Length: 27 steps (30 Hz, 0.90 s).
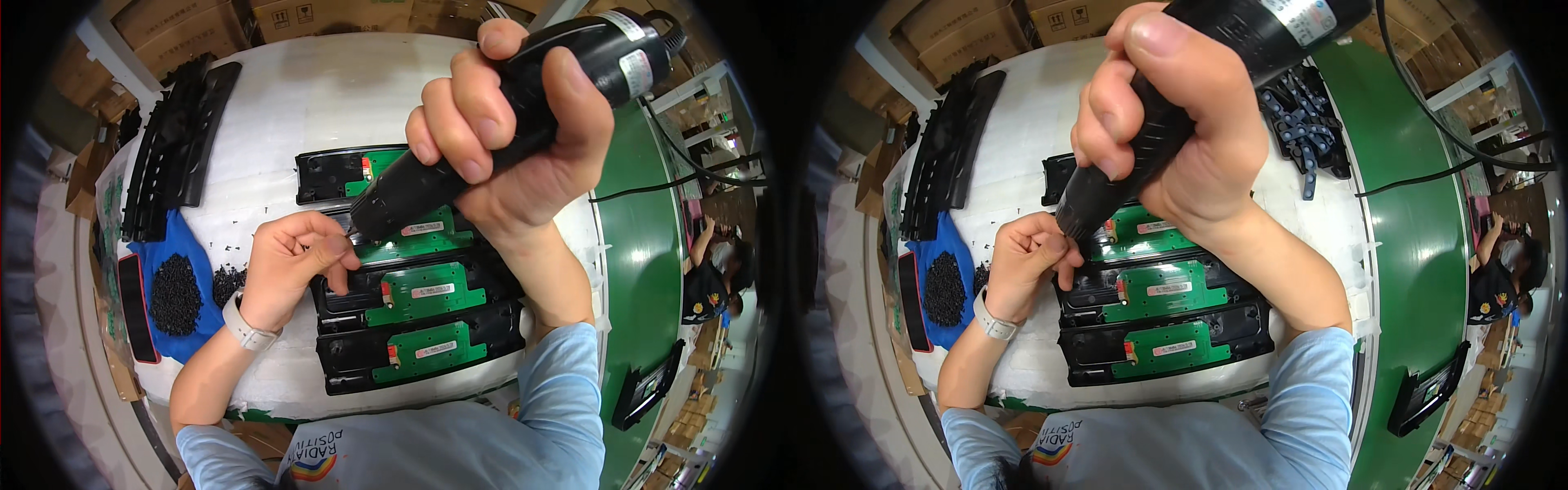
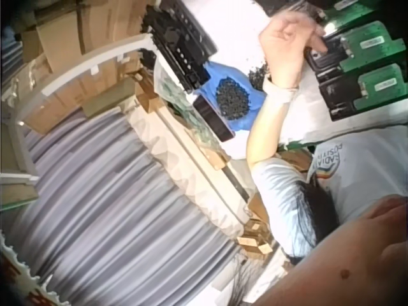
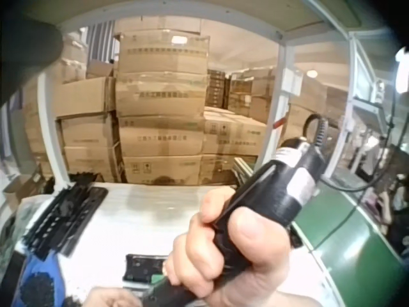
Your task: Assembling electronic components by attaching circuit boards to plastic housings using an electric screwdriver.
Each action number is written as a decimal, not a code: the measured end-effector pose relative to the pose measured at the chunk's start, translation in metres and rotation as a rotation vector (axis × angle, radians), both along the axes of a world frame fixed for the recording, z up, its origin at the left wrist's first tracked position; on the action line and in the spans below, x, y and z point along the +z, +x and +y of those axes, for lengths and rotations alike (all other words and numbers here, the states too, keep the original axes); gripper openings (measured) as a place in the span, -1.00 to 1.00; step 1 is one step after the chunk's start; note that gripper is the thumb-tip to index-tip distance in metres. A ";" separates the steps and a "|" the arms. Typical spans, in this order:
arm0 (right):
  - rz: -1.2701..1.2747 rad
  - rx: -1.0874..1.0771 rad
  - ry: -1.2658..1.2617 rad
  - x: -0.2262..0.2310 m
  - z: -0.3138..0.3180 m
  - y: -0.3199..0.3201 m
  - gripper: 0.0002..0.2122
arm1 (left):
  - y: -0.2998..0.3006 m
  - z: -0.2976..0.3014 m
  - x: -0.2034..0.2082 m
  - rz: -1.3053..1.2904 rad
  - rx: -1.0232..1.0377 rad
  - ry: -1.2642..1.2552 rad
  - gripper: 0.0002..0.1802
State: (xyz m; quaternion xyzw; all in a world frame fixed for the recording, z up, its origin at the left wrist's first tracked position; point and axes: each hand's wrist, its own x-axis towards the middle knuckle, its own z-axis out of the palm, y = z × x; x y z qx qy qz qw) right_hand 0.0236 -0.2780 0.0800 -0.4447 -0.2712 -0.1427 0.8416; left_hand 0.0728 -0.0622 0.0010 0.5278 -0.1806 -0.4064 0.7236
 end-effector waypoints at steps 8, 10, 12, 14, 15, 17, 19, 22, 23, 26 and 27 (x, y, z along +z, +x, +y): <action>0.299 -0.385 0.235 0.007 0.023 0.002 -0.77 | -0.007 0.000 -0.005 -0.139 0.125 0.030 -0.93; 0.326 -0.389 0.296 0.009 0.022 0.001 -0.76 | -0.004 0.001 -0.008 -0.125 0.066 -0.001 -0.91; 0.307 -0.363 0.191 0.012 0.014 -0.002 -0.76 | -0.005 -0.005 0.001 -0.141 0.133 0.023 -0.87; 0.189 -0.268 0.001 0.011 -0.017 -0.004 -0.77 | -0.004 -0.009 0.002 -0.152 0.192 0.042 -0.84; 0.168 -0.299 -0.091 0.008 -0.026 -0.003 -0.78 | 0.001 -0.007 -0.003 -0.087 0.214 -0.013 -0.77; 0.172 -0.456 -0.303 0.002 -0.033 -0.004 -0.79 | 0.004 -0.005 -0.006 0.013 0.259 -0.045 -0.75; 0.175 -0.552 -0.334 -0.006 -0.036 -0.001 -0.81 | 0.001 -0.008 -0.004 -0.011 0.245 -0.035 -0.76; 0.170 -0.578 -0.336 -0.014 -0.038 0.007 -0.80 | 0.003 -0.008 -0.001 -0.013 0.213 -0.016 -0.77; 0.184 -0.583 -0.338 -0.016 -0.037 0.007 -0.80 | 0.004 -0.008 -0.001 0.000 0.215 -0.019 -0.78; 0.198 -0.579 -0.350 -0.015 -0.036 0.008 -0.79 | 0.005 -0.007 -0.002 0.016 0.213 -0.014 -0.80; 0.199 -0.574 -0.359 -0.015 -0.036 0.008 -0.79 | 0.005 -0.007 -0.003 0.019 0.206 -0.009 -0.80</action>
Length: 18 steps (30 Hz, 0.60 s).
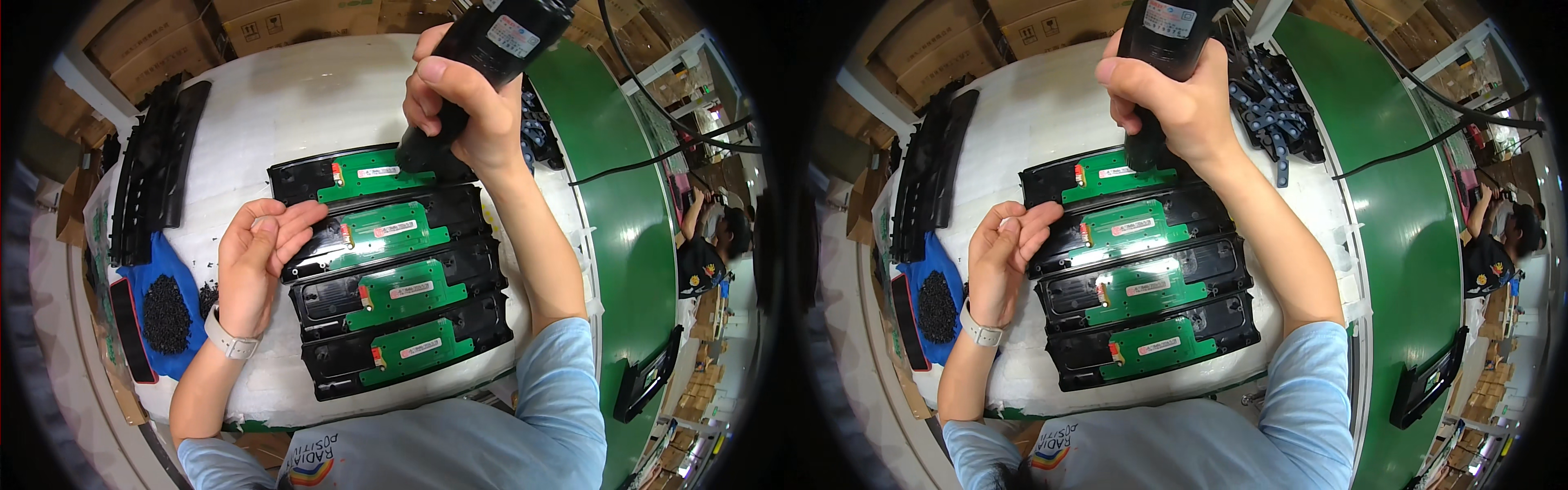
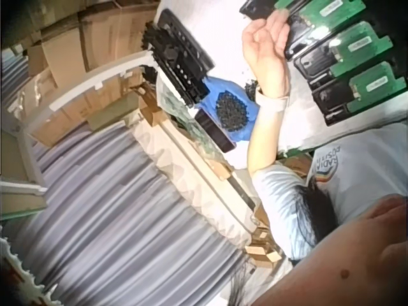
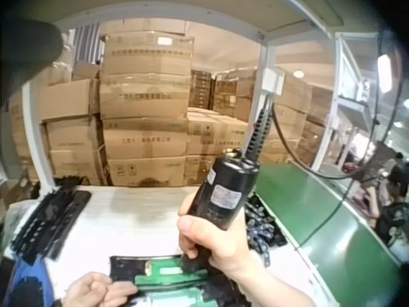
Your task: Assembling electronic components by attaching circuit boards to plastic housings using an electric screwdriver.
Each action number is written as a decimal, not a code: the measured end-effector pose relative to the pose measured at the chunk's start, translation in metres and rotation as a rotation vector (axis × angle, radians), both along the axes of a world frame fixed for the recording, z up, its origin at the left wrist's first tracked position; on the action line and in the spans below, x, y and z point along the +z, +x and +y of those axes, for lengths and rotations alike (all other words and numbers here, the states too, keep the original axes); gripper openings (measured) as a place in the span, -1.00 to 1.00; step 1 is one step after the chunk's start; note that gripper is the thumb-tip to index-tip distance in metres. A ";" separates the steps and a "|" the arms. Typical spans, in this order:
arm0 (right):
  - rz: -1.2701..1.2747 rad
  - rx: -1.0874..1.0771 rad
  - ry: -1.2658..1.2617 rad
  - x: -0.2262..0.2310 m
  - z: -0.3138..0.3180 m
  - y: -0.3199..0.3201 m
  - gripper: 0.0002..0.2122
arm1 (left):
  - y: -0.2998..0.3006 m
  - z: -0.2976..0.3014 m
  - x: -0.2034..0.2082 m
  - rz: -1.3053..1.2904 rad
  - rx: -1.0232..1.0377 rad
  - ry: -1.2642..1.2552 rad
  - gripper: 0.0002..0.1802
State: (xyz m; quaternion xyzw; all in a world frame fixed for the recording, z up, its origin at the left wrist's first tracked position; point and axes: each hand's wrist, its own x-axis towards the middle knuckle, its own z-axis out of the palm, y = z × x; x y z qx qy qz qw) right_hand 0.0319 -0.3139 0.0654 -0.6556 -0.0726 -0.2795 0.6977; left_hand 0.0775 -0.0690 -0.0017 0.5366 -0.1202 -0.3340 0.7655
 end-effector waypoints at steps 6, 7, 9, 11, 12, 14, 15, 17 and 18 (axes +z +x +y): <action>0.015 0.004 -0.083 0.002 0.006 0.000 -0.83 | -0.006 -0.003 0.010 0.039 -0.069 0.135 -0.73; 0.017 0.004 -0.083 0.001 0.007 0.001 -0.83 | -0.004 -0.001 0.009 0.041 -0.069 0.135 -0.73; 0.018 0.018 -0.131 -0.001 0.009 0.005 -0.82 | 0.001 0.005 0.008 0.051 -0.188 0.106 -0.69; 0.022 0.034 -0.116 -0.002 0.010 0.007 -0.83 | -0.001 0.004 0.011 0.099 -0.143 0.065 -0.71; 0.016 0.033 -0.126 -0.003 0.011 0.007 -0.83 | 0.001 0.006 0.012 0.129 -0.152 0.076 -0.72; 0.012 0.040 -0.125 -0.003 0.010 0.007 -0.84 | 0.004 0.006 0.012 0.155 -0.162 0.087 -0.74; 0.007 0.039 -0.126 -0.004 0.010 0.006 -0.84 | 0.006 0.005 0.010 0.164 -0.151 0.073 -0.75; -0.005 0.042 -0.118 -0.005 0.010 0.005 -0.86 | 0.006 0.006 0.005 0.169 -0.140 0.059 -0.77; -0.010 0.044 -0.117 -0.006 0.012 0.005 -0.86 | 0.006 0.007 0.003 0.211 -0.145 0.020 -0.79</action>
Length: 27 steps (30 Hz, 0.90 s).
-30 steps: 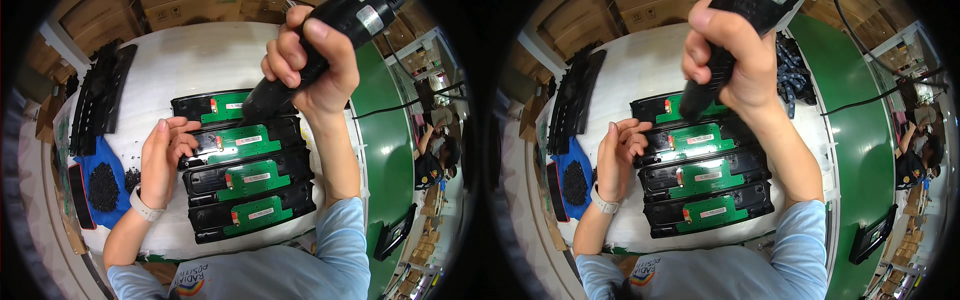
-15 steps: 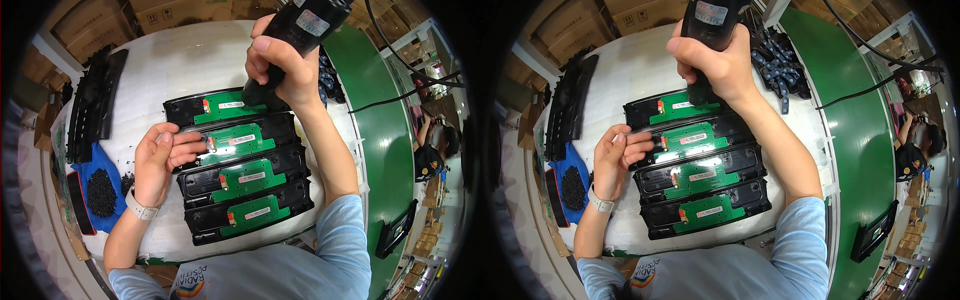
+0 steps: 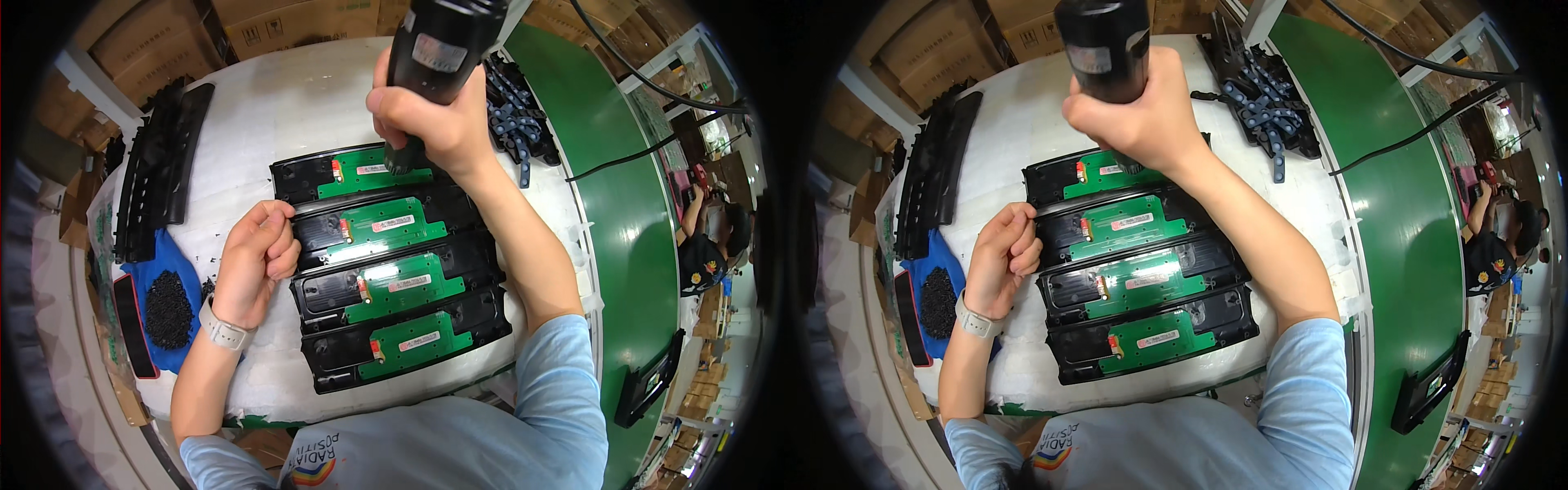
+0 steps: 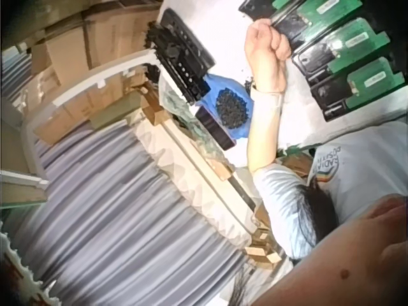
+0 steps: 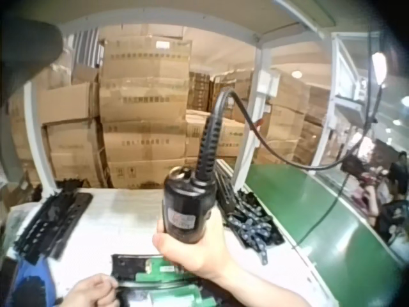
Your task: Assembling electronic components by attaching circuit boards to plastic housings using an electric screwdriver.
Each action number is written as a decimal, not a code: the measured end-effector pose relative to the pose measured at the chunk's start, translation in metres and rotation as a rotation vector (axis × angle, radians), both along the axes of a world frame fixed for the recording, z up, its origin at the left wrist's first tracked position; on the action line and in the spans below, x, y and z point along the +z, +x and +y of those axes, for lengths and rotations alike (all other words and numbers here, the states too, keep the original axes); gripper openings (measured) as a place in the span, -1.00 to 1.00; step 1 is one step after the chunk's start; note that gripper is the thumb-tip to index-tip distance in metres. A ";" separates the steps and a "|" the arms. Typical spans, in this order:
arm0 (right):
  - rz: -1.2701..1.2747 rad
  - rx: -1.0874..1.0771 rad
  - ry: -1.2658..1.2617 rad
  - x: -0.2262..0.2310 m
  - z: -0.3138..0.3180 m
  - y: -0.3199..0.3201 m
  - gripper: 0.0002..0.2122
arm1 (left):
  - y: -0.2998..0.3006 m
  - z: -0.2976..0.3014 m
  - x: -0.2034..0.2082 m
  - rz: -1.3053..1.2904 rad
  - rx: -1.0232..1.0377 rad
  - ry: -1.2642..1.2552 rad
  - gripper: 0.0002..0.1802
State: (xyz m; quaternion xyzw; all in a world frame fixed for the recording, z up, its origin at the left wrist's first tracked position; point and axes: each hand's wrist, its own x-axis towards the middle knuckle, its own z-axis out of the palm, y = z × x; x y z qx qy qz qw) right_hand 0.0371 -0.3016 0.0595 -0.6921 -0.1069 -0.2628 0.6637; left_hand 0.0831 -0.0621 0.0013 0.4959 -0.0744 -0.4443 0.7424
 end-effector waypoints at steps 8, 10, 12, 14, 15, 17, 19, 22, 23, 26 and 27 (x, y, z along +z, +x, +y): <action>-0.045 0.158 0.236 0.028 0.014 -0.028 -0.72 | -0.008 -0.001 -0.005 0.007 -0.017 -0.134 -0.69; -0.188 0.498 0.442 0.026 0.007 -0.028 -0.69 | -0.012 -0.006 -0.003 0.027 -0.030 -0.120 -0.65; -0.209 0.557 0.478 0.026 0.010 -0.032 -0.68 | -0.014 -0.006 -0.003 0.035 -0.040 -0.114 -0.64; -0.241 0.587 0.474 0.024 0.015 -0.033 -0.66 | -0.015 -0.007 -0.002 0.011 -0.108 -0.176 -0.63; -0.243 0.589 0.478 0.026 0.020 -0.036 -0.66 | -0.017 -0.006 -0.001 0.010 -0.106 -0.172 -0.63; -0.134 0.426 0.447 0.031 0.029 -0.044 -0.67 | -0.019 -0.005 0.002 0.000 -0.138 -0.152 -0.63; -0.131 0.410 0.445 0.031 0.030 -0.047 -0.67 | -0.021 -0.006 0.002 -0.008 -0.148 -0.151 -0.63; -0.113 0.365 0.441 0.029 0.030 -0.049 -0.69 | -0.022 -0.006 0.003 -0.010 -0.163 -0.162 -0.64; -0.106 0.350 0.440 0.029 0.030 -0.050 -0.69 | -0.022 -0.006 0.003 -0.005 -0.169 -0.175 -0.64; -0.084 0.312 0.435 0.028 0.030 -0.050 -0.70 | -0.020 -0.004 0.001 -0.005 -0.191 -0.194 -0.65; -0.076 0.297 0.433 0.027 0.030 -0.050 -0.71 | -0.019 -0.004 0.000 -0.004 -0.191 -0.194 -0.65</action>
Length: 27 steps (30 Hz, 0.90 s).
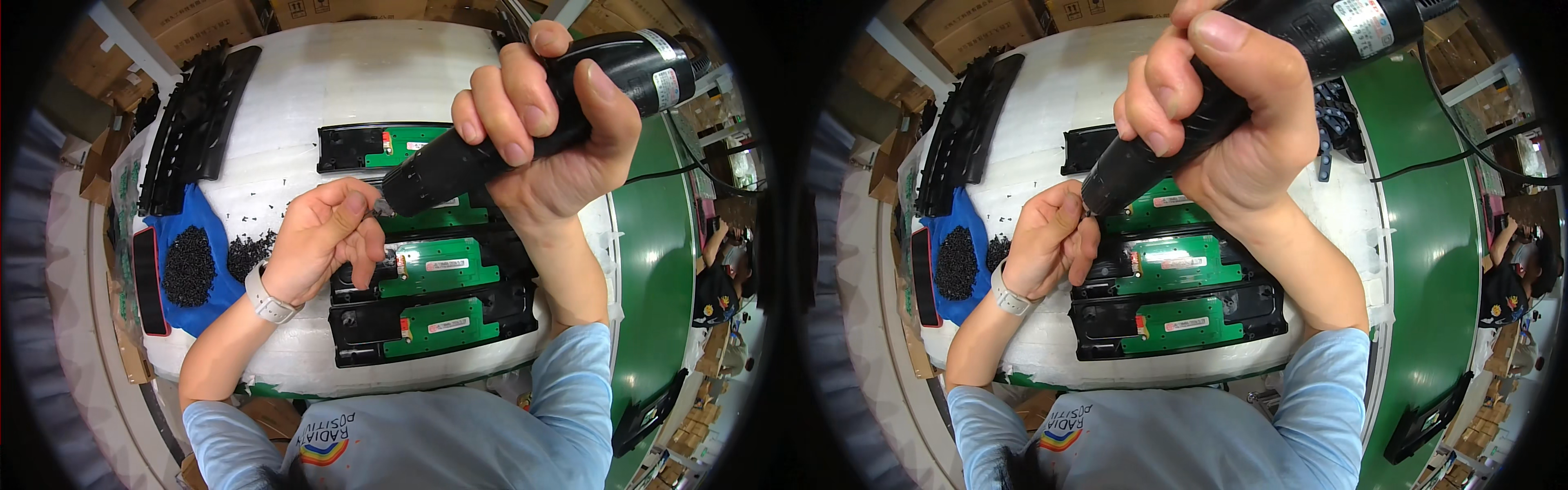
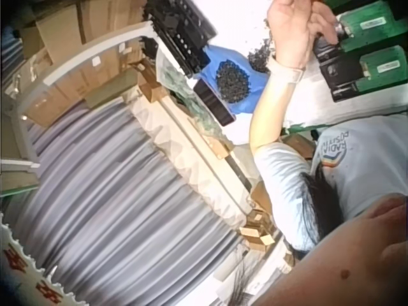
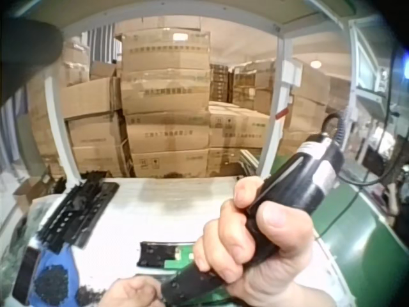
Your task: Assembling electronic components by attaching circuit boards to plastic housings using an electric screwdriver.
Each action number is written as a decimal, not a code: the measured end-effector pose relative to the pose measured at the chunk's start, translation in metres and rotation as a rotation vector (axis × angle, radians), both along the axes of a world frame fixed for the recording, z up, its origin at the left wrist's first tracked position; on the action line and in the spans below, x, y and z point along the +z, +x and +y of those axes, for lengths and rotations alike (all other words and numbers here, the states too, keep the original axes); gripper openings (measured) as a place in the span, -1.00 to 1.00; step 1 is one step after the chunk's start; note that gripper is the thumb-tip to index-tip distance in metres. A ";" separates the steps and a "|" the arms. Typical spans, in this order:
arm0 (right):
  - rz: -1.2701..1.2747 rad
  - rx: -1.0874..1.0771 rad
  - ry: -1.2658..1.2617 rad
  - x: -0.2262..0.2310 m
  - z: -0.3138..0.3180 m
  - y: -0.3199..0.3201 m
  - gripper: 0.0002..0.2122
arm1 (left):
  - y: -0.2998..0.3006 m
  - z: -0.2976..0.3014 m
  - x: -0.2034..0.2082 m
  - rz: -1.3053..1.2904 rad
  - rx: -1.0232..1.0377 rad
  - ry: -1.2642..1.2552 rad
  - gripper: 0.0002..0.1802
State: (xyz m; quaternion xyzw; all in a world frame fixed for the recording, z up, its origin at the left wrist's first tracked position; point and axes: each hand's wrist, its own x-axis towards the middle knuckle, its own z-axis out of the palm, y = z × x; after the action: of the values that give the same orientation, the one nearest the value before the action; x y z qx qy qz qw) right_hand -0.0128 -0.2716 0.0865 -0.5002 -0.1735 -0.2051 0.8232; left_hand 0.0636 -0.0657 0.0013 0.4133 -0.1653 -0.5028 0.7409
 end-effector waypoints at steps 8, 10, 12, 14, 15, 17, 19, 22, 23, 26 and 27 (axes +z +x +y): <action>0.070 -0.041 0.145 -0.010 -0.002 0.016 -0.77 | 0.002 0.001 -0.002 -0.059 -0.018 0.030 -0.67; 0.026 0.044 0.290 -0.017 -0.005 0.021 -0.76 | 0.001 0.002 -0.003 -0.029 -0.019 0.032 -0.66; 0.024 0.083 0.275 -0.016 -0.006 0.022 -0.76 | 0.000 0.002 -0.002 0.003 -0.022 0.034 -0.65; 0.022 0.119 0.259 -0.016 -0.006 0.022 -0.76 | 0.001 0.002 -0.002 0.014 -0.070 0.067 -0.64; 0.007 0.151 0.259 -0.018 -0.006 0.022 -0.75 | 0.001 0.002 -0.003 0.013 -0.070 0.067 -0.64; -0.009 0.182 0.259 -0.018 -0.006 0.020 -0.75 | 0.003 0.003 -0.005 0.052 -0.096 0.040 -0.65; -0.001 0.202 0.143 -0.016 -0.008 0.016 -0.73 | 0.004 0.003 -0.005 0.073 -0.114 0.033 -0.65; -0.058 0.302 0.142 -0.019 -0.011 0.013 -0.71 | 0.003 0.002 -0.004 0.083 -0.135 0.024 -0.66; -0.058 0.301 0.141 -0.020 -0.010 0.012 -0.71 | 0.003 0.001 -0.003 0.073 -0.138 0.022 -0.66; -0.076 0.299 0.166 -0.023 -0.008 0.013 -0.69 | 0.007 0.002 -0.007 0.062 -0.154 0.025 -0.62; -0.107 0.332 0.143 -0.023 -0.010 0.016 -0.69 | 0.005 0.001 -0.005 0.063 -0.157 0.024 -0.62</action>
State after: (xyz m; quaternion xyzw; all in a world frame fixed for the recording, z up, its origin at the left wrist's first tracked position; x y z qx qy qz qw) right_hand 0.0035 -0.2816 0.0635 -0.3933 -0.2822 -0.1047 0.8688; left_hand 0.0687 -0.0649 -0.0039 0.3920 -0.1676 -0.5740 0.6991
